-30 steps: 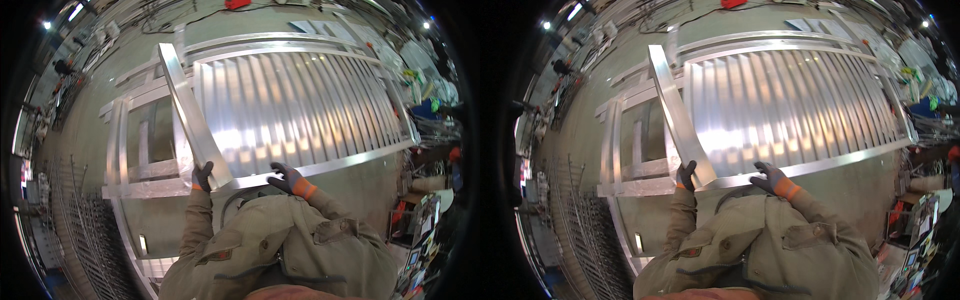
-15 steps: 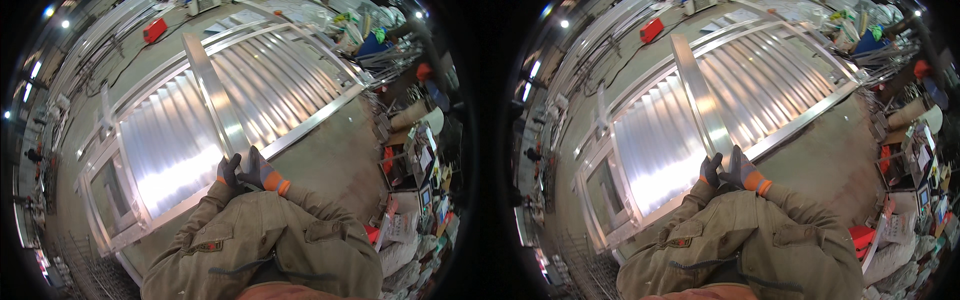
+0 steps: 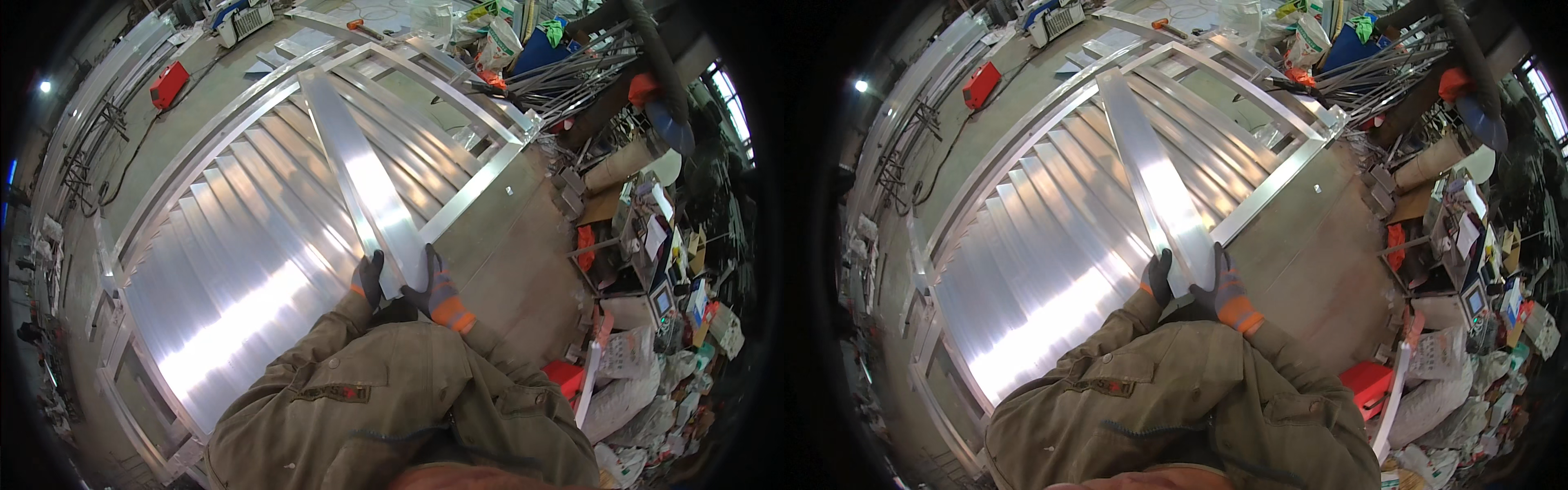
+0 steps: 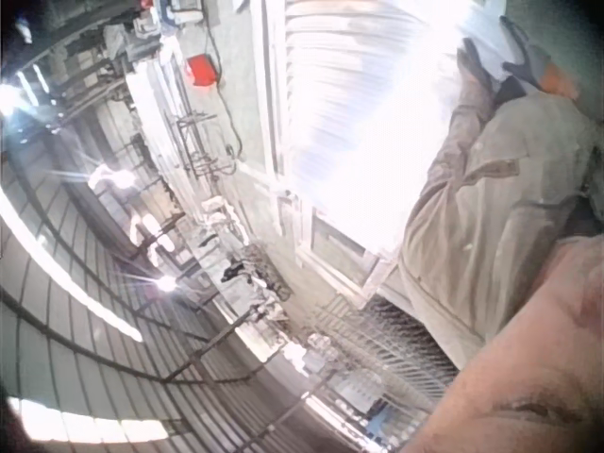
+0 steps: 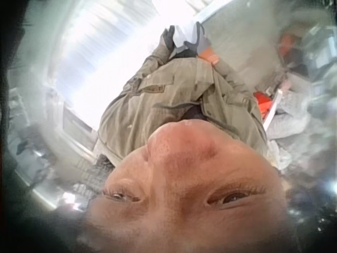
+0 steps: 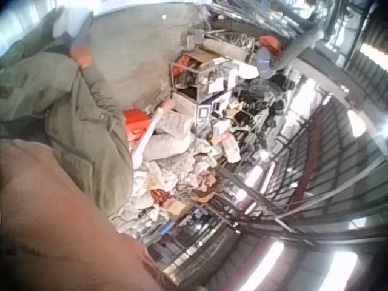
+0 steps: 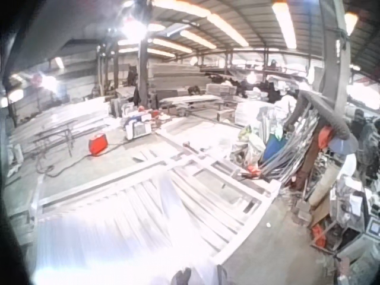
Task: The person positions a metal sheet onto a metal frame and uses a welding torch to tack and weld the sheet to the frame. The person repeatedly aligns the sheet and applies welds along the edges, then flips the assembly to continue welding on the other side.
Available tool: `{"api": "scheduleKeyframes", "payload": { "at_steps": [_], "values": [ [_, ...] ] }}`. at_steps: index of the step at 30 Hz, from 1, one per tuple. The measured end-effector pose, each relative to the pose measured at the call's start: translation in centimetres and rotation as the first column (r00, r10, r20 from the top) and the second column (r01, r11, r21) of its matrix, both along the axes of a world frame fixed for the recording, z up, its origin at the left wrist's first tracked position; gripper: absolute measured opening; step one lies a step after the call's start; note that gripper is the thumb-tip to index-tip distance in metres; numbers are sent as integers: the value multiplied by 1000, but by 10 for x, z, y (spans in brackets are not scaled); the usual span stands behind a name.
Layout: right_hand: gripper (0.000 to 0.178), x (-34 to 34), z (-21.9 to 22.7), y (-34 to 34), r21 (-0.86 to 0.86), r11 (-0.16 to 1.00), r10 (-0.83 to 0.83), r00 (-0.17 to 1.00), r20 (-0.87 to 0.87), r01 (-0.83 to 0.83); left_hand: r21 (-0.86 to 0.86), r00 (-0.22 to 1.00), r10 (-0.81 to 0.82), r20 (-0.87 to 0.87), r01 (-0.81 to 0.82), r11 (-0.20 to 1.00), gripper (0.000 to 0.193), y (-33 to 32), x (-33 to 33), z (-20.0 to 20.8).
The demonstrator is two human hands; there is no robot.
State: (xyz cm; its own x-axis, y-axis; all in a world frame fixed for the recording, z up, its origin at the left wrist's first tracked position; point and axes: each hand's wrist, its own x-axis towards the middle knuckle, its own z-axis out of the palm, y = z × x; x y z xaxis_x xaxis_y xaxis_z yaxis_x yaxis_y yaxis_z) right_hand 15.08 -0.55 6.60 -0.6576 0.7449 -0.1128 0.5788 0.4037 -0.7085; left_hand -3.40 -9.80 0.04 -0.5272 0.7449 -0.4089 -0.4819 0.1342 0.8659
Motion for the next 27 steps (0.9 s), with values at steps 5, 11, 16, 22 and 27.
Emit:
{"api": "scheduleKeyframes", "payload": {
  "at_steps": [5, 11, 16, 22, 27],
  "values": [
    [120, 29, -4, 105, 105, 990, 91, 996, 5, -91, -58, 992, 124, -6, -124, 991, 69, 88, -32, -13],
    [123, 47, -47, 210, 144, 982, 120, 992, 31, -123, -111, 958, 280, 64, -272, 956, 74, 150, -41, -16],
    [122, 58, -77, 301, 218, 952, 219, 976, -5, -212, -241, 933, 341, -112, -358, 902, 86, 186, -37, -58],
    [122, 56, -78, 440, 219, 909, 371, 928, -36, -355, -295, 779, 468, -418, -603, 741, 84, 224, -15, -84],
    [119, 62, -59, 522, -107, 898, 418, 904, -93, -426, -218, 367, 83, -927, -703, 677, 51, 292, 28, -24]
  ]
}}
